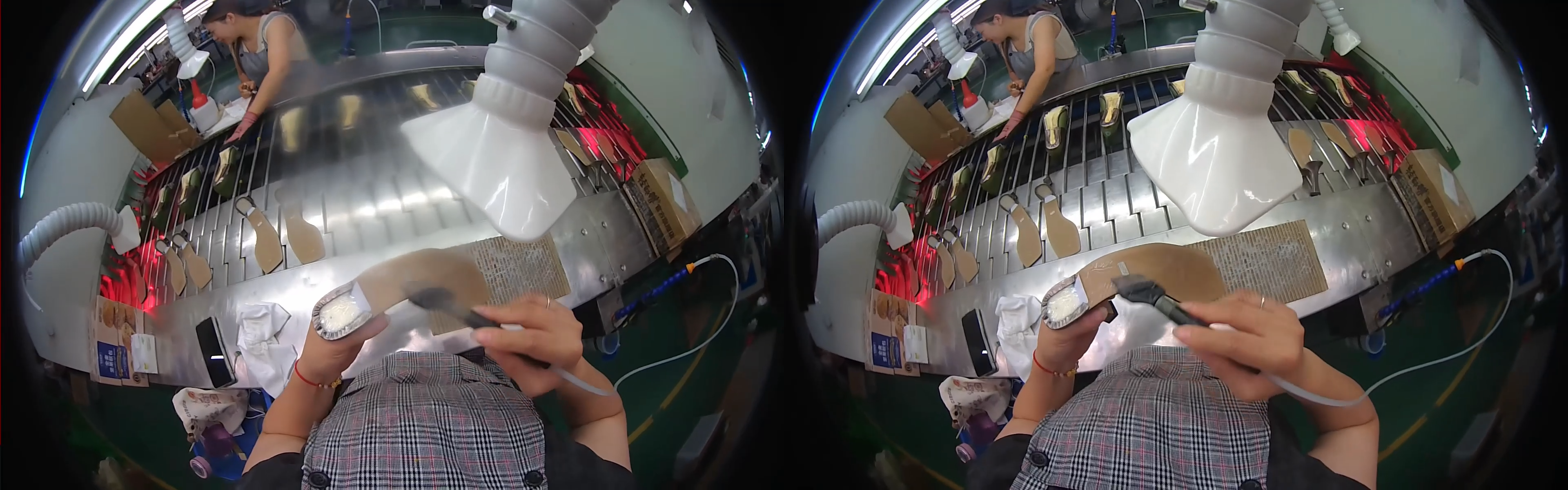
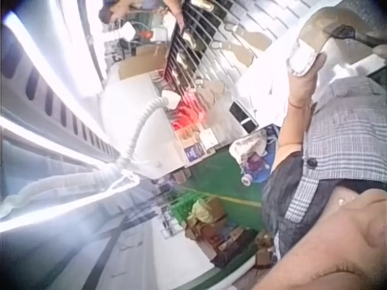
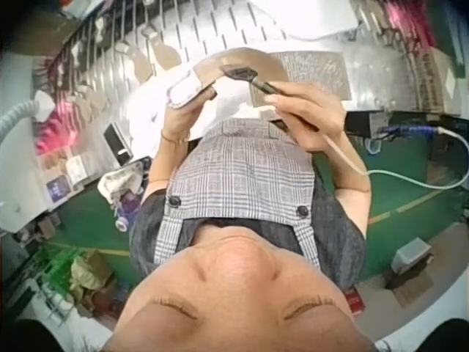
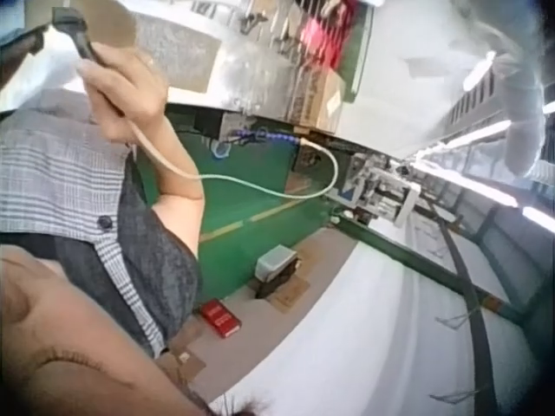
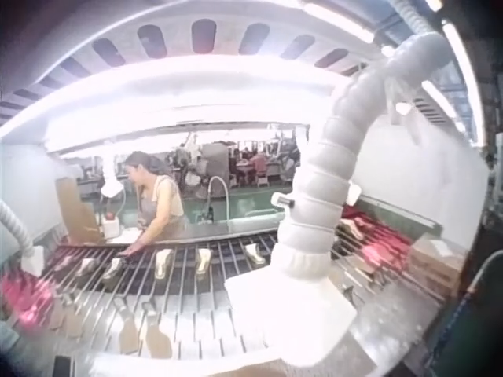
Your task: The recorder uses a brush to apply white adhesive to the heel and edges of shoe soles before placing them on a conveyor belt.
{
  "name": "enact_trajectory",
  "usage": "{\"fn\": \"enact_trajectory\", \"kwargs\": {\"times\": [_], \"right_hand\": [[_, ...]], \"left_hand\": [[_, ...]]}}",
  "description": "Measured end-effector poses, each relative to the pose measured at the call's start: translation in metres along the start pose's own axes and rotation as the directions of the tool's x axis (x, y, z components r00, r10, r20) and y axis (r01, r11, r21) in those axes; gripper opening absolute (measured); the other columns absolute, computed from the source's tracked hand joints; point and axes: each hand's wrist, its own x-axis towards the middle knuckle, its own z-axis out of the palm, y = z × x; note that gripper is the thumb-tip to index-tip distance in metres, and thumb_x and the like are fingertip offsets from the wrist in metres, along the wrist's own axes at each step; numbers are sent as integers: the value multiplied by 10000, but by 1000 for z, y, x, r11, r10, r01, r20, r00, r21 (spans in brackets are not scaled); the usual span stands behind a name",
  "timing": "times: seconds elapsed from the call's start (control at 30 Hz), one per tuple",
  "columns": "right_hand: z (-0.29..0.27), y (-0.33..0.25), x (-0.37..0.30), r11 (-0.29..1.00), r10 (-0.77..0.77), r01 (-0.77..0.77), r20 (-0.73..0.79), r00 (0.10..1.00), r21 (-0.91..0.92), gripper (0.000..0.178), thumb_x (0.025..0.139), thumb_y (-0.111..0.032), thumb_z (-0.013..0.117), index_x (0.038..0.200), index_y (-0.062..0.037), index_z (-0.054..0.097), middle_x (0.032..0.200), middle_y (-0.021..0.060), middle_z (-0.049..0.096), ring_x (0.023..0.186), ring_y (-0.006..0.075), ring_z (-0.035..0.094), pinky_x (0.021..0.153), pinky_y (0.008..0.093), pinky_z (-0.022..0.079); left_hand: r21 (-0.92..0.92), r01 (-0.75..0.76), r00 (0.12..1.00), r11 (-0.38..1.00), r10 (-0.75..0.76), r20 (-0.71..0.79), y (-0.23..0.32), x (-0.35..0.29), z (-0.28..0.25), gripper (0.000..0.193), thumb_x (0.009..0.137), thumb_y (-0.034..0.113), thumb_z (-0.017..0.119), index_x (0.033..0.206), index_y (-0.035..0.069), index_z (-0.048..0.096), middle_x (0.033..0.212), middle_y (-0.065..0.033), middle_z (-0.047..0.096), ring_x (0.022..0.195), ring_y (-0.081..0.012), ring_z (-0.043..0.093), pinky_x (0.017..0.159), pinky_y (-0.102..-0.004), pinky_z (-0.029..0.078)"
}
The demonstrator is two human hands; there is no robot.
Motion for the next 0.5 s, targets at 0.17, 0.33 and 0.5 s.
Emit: {"fn": "enact_trajectory", "kwargs": {"times": [0.17,0.33,0.5], "right_hand": [[-3,13,-8,990,27,-22,-29,999,141,318,641,23,758,951,-48,743,980,168,721,734,284,691,617,322,539],[-12,45,-32,974,104,-96,-31,994,203,248,683,9,707,929,-7,735,920,173,722,719,284,688,631,333,524],[-5,95,-58,623,690,-500,-122,713,601,182,861,-2,605,1008,85,667,890,153,701,797,244,685,735,326,542]], "left_hand": [[-64,-22,1000,998,23,9,-1,8,4,503,805,-103,698,1284,-10,576,1195,-74,652,1090,-170,623,929,-302,499],[-40,28,999,999,-30,-46,-6,27,11,378,812,-71,711,1170,14,627,1023,-42,670,906,-131,631,799,-272,511],[260,133,991,957,-119,-68,-27,79,8,313,841,61,752,1133,32,642,982,0,661,847,-84,584,751,-249,482]]}}
